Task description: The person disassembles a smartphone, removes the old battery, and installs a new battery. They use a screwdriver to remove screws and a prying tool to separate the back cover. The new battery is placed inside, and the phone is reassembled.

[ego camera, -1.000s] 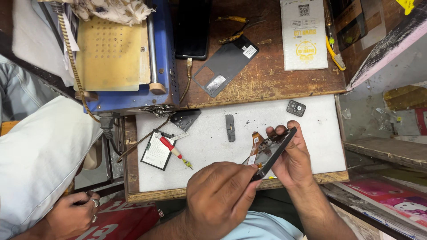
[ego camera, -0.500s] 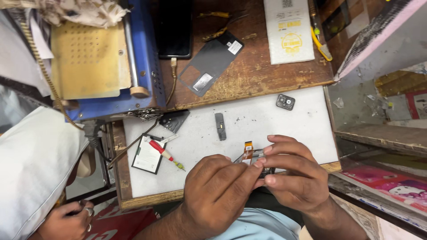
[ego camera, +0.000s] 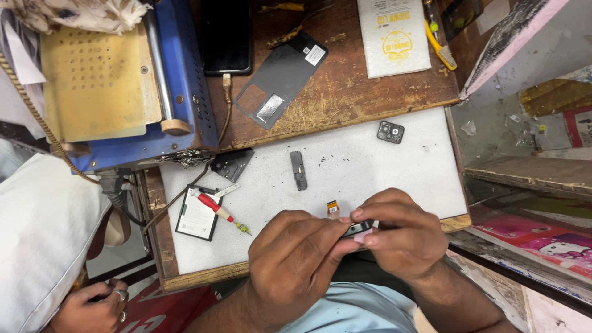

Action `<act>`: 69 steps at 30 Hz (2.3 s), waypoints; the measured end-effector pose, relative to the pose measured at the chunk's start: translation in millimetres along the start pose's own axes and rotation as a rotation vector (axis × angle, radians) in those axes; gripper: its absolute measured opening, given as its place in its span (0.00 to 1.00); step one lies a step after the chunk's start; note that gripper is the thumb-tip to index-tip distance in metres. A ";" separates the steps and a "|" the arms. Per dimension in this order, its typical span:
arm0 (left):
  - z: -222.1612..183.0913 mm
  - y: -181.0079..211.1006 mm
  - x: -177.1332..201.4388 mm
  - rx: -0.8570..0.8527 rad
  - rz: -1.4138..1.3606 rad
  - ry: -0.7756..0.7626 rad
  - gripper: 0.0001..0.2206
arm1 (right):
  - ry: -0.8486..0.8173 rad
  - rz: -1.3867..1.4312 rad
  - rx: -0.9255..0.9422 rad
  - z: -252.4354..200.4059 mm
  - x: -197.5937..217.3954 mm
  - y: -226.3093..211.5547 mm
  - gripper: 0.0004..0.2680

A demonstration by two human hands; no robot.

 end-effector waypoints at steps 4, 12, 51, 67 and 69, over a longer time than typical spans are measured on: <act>-2.0 -3.0 2.1 0.056 -0.081 0.000 0.19 | 0.212 0.464 -0.236 -15.9 -6.1 15.1 0.06; -6.2 -2.3 -1.1 0.130 -0.169 0.003 0.13 | 0.209 0.766 -0.297 -22.2 -5.7 28.2 0.15; -15.6 -6.9 -26.3 0.049 0.042 0.050 0.25 | 0.222 0.794 -0.477 3.1 -43.4 2.0 0.27; -19.7 -10.4 -15.0 0.444 0.026 -0.211 0.19 | 0.253 0.843 -0.486 5.8 -29.5 12.9 0.28; -17.3 -11.7 -22.8 0.527 0.003 -0.187 0.18 | 0.249 0.794 -0.428 2.8 -30.0 11.9 0.27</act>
Point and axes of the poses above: each hand's wrist, its own z-axis towards the middle knuckle, its own x-axis out of the back of the hand, y = z × x, the point moved 1 cm from there along z, towards the middle knuckle, and after that the axes turned 4 degrees about -z, right-handed, at the moved point
